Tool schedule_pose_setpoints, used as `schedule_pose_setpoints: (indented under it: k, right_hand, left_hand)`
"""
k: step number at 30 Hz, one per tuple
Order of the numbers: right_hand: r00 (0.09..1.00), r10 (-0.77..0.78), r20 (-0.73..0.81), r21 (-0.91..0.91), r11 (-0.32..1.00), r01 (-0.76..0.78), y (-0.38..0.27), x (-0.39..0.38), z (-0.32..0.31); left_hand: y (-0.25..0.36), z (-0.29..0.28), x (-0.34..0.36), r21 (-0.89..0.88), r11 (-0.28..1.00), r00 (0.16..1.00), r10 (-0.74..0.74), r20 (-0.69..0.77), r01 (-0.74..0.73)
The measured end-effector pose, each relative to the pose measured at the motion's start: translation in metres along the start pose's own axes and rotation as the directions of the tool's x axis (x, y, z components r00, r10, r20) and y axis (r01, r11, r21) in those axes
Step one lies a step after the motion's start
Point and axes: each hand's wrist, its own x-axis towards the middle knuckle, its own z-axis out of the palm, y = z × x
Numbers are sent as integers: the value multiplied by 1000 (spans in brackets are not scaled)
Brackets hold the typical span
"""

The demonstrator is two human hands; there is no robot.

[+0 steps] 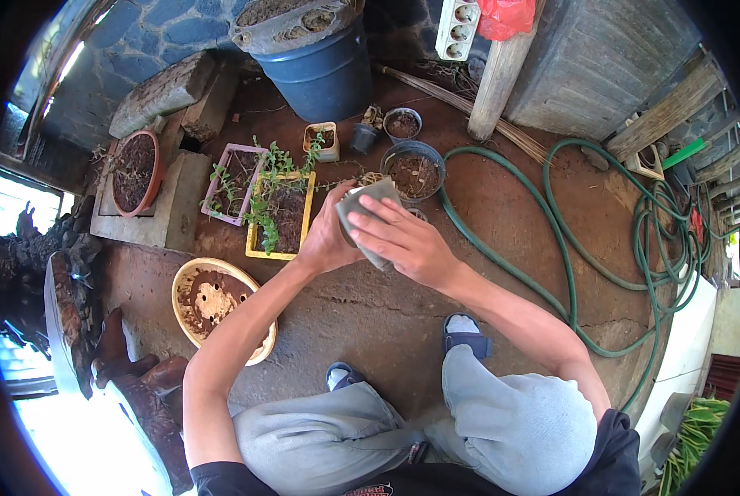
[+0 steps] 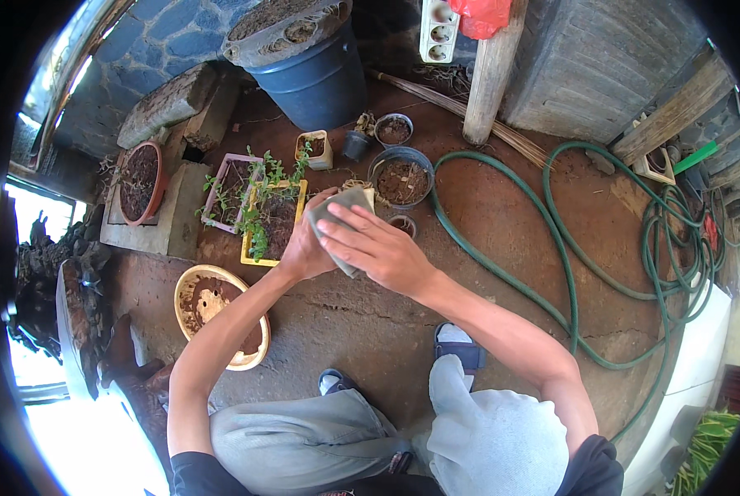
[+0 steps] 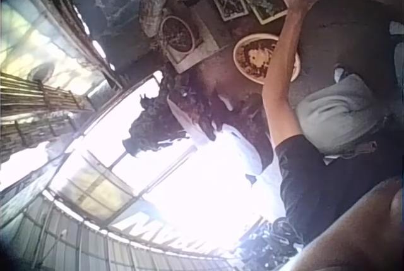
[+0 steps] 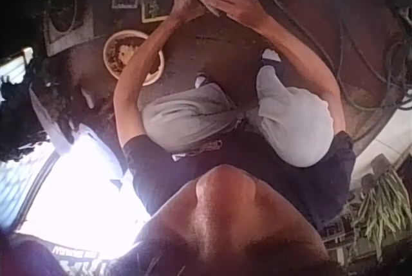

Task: Cleaning a small plastic plant pot with a cloth and then moving it near other plants.

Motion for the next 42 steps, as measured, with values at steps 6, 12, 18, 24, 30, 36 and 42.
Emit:
schedule_pose_setpoints:
  k: [6, 12, 18, 24, 30, 36, 42]
  right_hand:
    - [995, -9, 99, -87, 996, 17, 48, -29, -2]
    - [972, 235, 17, -12, 972, -235, 52, -60, 8]
    - [947, 322, 5, 21, 947, -322, 18, -53, 15]
    - [935, 337, 113, 180, 918, -353, -17, -64, 26]
    - [623, 772, -123, 444, 604, -661, 12, -62, 27]
    - [482, 865, 143, 697, 258, -669, 28, -64, 35]
    - [346, 789, 508, 850, -394, -350, 33, -58, 31]
  left_hand:
    - [46, 8, 5, 421, 880, 972, 233, 25, -222]
    - [43, 5, 5, 110, 993, 998, 56, -30, -52]
    - [45, 0, 16, 99, 995, 998, 33, -51, -28]
    - [30, -9, 9, 135, 991, 995, 9, -97, 5]
    - [25, -12, 0, 167, 986, 995, 0, -98, 16]
    - [40, 1, 9, 165, 986, 997, 43, -66, -31]
    - [42, 4, 10, 84, 984, 987, 159, -20, -157]
